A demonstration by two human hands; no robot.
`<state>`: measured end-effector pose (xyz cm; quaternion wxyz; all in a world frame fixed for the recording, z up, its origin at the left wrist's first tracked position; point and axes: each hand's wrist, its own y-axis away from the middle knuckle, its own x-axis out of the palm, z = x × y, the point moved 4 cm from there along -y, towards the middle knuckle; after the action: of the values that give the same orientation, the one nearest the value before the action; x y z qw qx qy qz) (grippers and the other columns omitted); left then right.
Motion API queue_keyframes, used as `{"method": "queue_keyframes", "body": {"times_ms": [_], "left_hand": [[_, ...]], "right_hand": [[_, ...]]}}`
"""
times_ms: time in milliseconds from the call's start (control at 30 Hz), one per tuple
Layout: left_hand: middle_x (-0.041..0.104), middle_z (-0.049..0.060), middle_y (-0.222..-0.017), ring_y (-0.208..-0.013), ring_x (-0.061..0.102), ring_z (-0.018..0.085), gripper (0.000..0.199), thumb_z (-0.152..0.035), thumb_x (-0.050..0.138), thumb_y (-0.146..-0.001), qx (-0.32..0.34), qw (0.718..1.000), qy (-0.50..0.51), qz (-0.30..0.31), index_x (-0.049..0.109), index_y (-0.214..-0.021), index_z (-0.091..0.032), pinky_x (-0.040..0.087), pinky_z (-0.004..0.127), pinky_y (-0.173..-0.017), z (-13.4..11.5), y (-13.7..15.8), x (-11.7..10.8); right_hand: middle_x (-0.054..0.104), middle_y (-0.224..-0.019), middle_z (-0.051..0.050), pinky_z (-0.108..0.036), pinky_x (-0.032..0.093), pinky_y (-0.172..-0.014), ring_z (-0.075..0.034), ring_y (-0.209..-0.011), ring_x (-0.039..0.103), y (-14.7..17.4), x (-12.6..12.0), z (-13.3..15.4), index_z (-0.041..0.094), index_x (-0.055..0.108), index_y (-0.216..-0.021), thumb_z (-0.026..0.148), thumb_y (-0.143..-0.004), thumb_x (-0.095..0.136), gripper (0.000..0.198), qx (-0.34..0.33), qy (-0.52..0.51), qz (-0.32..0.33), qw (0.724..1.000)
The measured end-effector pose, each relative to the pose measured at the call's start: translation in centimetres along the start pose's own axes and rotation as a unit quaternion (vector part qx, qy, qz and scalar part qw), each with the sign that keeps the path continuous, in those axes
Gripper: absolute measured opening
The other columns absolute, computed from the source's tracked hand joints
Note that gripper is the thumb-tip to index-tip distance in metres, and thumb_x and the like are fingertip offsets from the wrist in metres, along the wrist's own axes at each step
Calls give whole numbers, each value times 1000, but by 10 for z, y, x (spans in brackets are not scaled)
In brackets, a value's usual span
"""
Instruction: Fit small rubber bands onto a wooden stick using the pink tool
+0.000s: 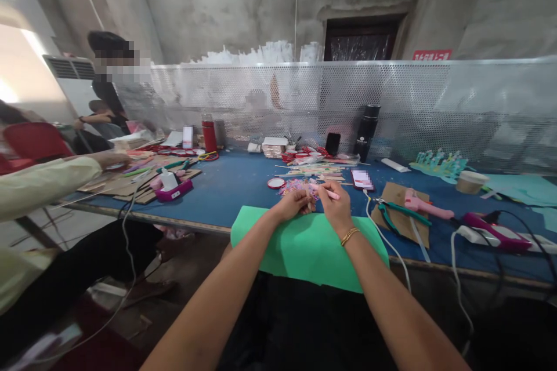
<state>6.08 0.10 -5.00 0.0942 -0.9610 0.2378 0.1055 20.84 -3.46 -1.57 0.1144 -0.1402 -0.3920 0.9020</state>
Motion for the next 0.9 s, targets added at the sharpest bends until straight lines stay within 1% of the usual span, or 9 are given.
{"method": "queue_keyframes", "body": {"times_ms": [133,267,333,500,633,700,800,900], "left_hand": [[61,1,-65,-56,51,9,53,-66,65,-75,3,1000,-6,7,61,-77,-13,41,24,-57,-1,0,1],[62,1,-65,-54,52,9,51,-64,67,-74,0,1000,9,-3,59,-78,-14,42,23,-55,0,0,2],[63,1,-66,-54,52,9,49,-62,67,-75,-1,1000,14,-7,59,-78,-14,42,23,-55,1,0,3],[61,0,-64,-54,51,9,51,-64,65,-76,5,1000,6,-2,59,-77,-13,42,23,-56,2,0,4],[64,2,-70,-56,52,10,48,-61,67,-76,-10,1000,1,-5,61,-81,-13,43,25,-58,1,0,4],[63,2,-69,-56,53,10,47,-59,66,-77,-11,1000,6,-12,60,-81,-13,43,25,-58,0,1,2],[61,1,-64,-55,52,10,49,-62,66,-76,-8,1000,4,-10,58,-75,-14,42,25,-57,1,1,1],[60,0,-63,-54,51,9,53,-65,66,-75,2,1000,0,-3,58,-75,-13,42,24,-56,1,1,1]], "right_hand": [[65,-71,-1,-30,44,-69,-19,-71,60,1,2,-1,22,60,-74,29,-88,54,17,-13,-11,26,1000],[65,-70,-1,-30,43,-67,-18,-67,59,2,-1,-5,22,60,-73,30,-88,55,17,0,11,0,1000],[65,-68,0,-29,43,-65,-18,-65,59,2,-3,-6,22,60,-73,31,-88,55,17,11,2,-9,1000],[65,-67,1,-29,42,-63,-17,-63,58,2,-1,-2,22,59,-72,28,-87,55,17,-8,-1,23,1000],[65,-68,0,-29,42,-65,-18,-65,58,1,-5,-3,22,59,-71,30,-87,55,18,-3,20,-12,1000],[66,-70,-1,-30,43,-66,-18,-67,59,1,-5,-3,22,59,-72,31,-87,55,18,1,18,-22,1000],[66,-70,-1,-30,45,-67,-18,-67,60,0,-2,-1,23,59,-73,29,-87,54,16,-7,1,-4,1000],[66,-70,-1,-30,46,-70,-18,-71,60,0,1,0,23,58,-72,28,-87,53,17,-19,-6,18,1000]]}}
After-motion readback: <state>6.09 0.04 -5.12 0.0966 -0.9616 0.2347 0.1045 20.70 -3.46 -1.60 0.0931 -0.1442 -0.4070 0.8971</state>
